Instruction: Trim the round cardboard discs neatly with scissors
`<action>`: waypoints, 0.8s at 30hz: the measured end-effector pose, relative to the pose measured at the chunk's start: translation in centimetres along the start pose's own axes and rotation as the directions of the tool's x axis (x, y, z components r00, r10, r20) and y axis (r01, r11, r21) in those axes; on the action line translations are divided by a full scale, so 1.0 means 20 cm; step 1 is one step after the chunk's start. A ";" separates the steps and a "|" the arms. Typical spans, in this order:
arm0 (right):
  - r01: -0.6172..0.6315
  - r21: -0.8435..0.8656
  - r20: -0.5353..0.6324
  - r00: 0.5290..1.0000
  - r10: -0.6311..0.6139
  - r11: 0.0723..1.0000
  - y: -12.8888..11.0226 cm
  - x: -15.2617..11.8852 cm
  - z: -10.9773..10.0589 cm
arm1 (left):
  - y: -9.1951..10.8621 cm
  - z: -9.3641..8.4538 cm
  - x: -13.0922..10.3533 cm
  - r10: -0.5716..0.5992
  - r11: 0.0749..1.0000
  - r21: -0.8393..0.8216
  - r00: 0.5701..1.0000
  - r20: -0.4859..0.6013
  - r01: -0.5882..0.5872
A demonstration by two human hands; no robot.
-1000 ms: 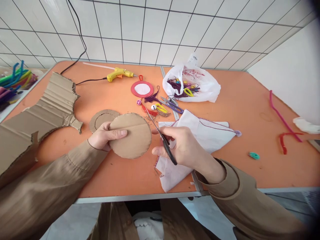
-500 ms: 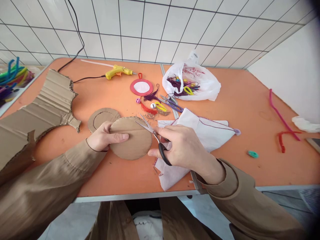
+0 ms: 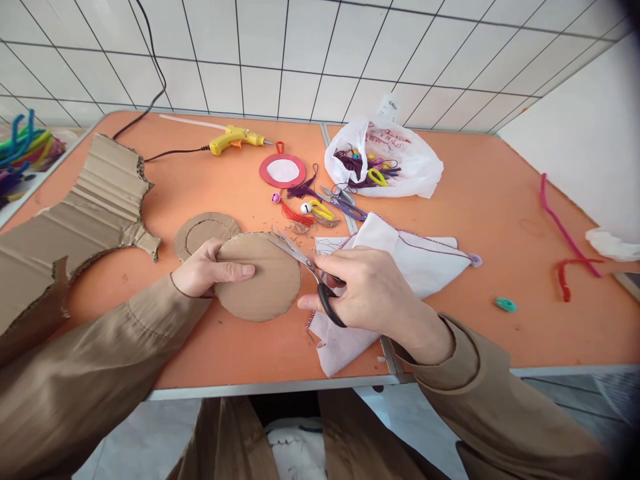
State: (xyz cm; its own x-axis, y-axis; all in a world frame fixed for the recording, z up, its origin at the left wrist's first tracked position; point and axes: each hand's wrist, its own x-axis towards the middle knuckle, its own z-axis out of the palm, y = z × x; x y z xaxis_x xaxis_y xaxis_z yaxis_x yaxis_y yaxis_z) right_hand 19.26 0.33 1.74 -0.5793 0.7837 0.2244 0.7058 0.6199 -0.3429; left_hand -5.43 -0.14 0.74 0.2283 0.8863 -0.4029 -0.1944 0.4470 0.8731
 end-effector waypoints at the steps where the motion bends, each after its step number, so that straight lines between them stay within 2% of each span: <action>1: -0.005 0.007 0.004 1.000 0.005 1.000 0.00 0.00 0.00 | 0.00 0.00 0.00 0.000 1.000 -0.003 1.000 -0.003 0.000; 9: 0.023 0.063 -0.014 1.000 -0.023 0.998 0.01 -0.01 0.00 | 0.01 0.00 -0.01 -0.037 0.999 -0.015 0.999 0.000 0.037; 17: 0.040 0.159 -0.045 0.998 -0.033 0.986 0.02 -0.01 0.01 | 0.01 0.00 -0.01 -0.002 0.999 -0.032 1.000 -0.006 0.001; 21: -0.043 0.339 0.003 0.999 0.044 0.940 0.02 0.00 0.01 | 0.00 0.00 0.00 0.035 0.998 -0.059 0.999 0.038 -0.032; 24: -0.165 0.579 0.075 0.986 0.150 0.798 0.02 0.02 0.02 | 0.00 0.00 0.01 0.052 0.996 -0.074 0.998 0.031 -0.050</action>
State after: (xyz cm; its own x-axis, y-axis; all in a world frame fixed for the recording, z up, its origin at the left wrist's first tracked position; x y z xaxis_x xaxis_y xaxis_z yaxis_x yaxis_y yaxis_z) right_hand 19.15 0.76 1.31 -0.4958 0.8625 0.1015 0.4230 0.3419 -0.8392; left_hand -5.32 -0.01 0.63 0.2473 0.9043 -0.3480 -0.2752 0.4100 0.8696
